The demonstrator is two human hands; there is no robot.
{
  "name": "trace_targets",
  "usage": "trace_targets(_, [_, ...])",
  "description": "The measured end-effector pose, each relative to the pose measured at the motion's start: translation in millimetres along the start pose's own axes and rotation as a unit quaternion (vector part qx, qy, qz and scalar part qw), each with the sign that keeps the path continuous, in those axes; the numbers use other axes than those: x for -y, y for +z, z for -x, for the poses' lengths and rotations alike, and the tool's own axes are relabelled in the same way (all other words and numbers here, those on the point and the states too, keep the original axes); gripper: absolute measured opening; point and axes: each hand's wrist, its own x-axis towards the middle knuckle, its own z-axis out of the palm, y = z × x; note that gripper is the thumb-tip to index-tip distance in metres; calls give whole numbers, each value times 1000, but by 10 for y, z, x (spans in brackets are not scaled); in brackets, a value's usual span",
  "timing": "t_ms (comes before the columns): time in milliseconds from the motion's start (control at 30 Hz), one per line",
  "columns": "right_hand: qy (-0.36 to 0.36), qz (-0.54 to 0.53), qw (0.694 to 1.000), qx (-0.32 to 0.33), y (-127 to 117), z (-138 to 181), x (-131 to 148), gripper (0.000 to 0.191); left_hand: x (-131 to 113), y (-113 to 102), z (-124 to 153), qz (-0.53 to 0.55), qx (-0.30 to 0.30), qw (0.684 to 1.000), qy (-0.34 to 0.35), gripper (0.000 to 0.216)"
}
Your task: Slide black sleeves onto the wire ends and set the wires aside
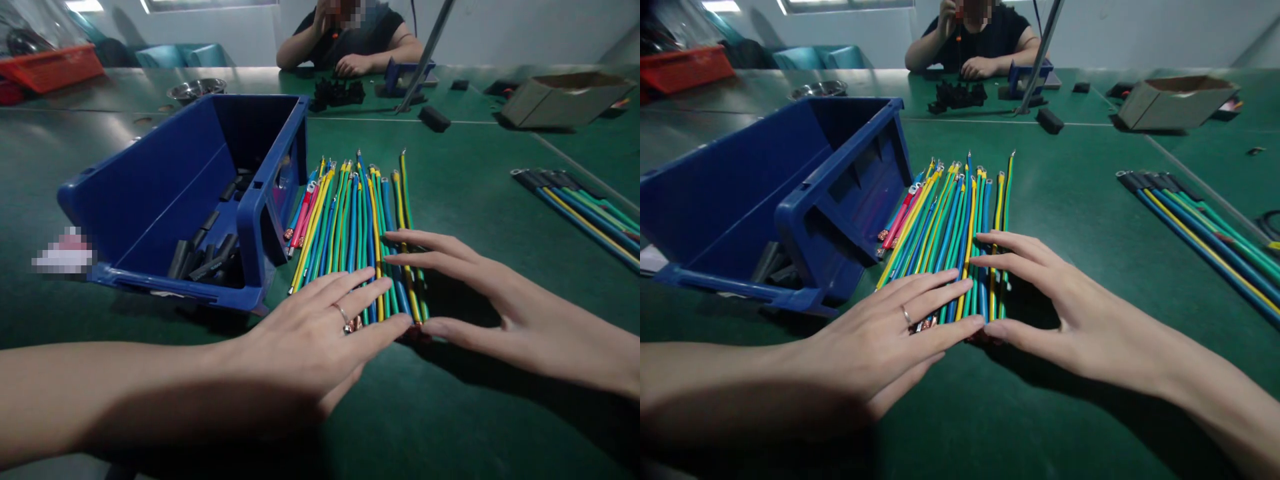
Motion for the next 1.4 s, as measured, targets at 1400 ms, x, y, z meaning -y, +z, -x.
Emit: trace_targets(1400, [15, -37, 999, -9, -22, -54, -32, 49, 0, 4, -29, -14, -39, 999, 9, 44])
